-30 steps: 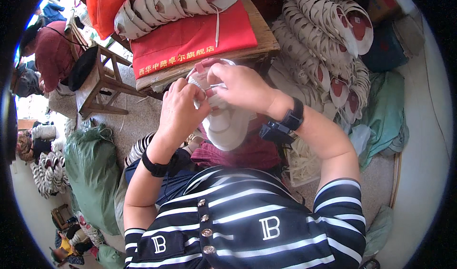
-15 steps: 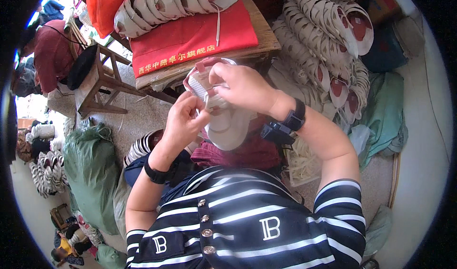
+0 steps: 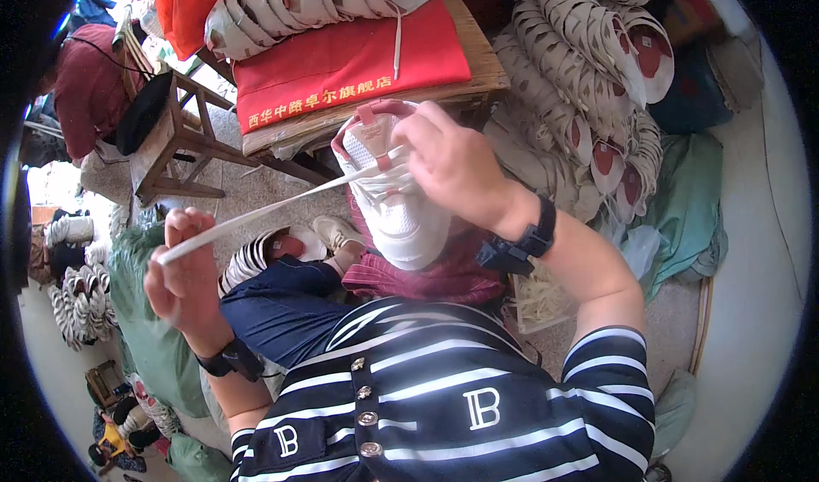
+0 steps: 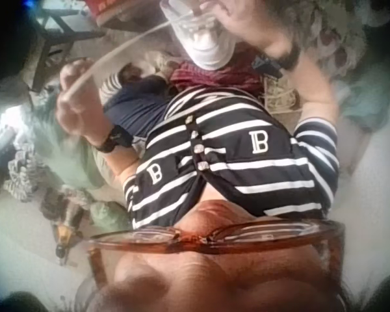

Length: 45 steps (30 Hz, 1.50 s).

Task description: The person threads white shoelaces through the eyelets of a white sneaker, pulling the laces tight and arranging them. The person works on one shoe at a time in a room filled with stacks of similar shoes.

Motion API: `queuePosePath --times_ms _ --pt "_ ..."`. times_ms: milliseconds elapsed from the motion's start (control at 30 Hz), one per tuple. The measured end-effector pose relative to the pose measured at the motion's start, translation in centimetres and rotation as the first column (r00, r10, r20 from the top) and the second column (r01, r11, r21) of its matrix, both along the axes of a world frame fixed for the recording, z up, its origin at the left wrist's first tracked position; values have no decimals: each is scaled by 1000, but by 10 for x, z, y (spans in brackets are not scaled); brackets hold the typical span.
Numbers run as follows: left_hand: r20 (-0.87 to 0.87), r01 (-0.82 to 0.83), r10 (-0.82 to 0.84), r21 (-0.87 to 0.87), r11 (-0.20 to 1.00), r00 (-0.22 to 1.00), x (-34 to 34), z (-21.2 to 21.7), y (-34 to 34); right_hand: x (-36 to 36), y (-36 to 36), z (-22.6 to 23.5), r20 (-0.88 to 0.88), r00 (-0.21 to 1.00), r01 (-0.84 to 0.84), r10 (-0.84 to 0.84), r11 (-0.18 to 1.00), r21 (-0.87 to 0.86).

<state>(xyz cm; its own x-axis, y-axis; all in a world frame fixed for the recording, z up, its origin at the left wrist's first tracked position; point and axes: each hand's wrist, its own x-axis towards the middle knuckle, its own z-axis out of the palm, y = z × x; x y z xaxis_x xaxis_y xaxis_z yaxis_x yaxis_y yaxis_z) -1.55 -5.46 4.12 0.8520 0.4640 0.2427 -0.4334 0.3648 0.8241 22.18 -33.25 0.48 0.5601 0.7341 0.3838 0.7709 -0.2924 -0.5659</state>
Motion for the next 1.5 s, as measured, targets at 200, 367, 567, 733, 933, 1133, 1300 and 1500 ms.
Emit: queuePosePath --times_ms 200,367,567,733,933,1133,1300,1500 --pt "276 222 -83 -522 823 958 5 -16 31 7 -13 -4 21 999 24 -24 1000 -1" --pt "44 -88 119 -440 894 992 10 -57 66 19 -28 -7 -174 983 71 -53 993 99" --pt "-258 -515 453 -273 813 853 16 -103 91 17 -39 -14 -711 683 294 -168 954 57" --pt "-405 -397 422 148 906 811 47 -106 42 18 -39 -38 -781 620 247 -74 964 104" --pt "-452 -58 68 37 998 889 80 -95 -34 18 -37 -24 -830 551 176 -85 984 16" --pt "-486 37 8 84 996 874 94 -98 -63 15 -35 -28 -555 831 136 -49 984 116" --pt "-551 121 12 204 972 835 96 -97 -77 13 -30 -40 -532 847 65 11 990 124" --pt "-567 135 -5 187 973 824 95 -96 -80 10 -20 -28 -493 870 -8 6 1000 -3"
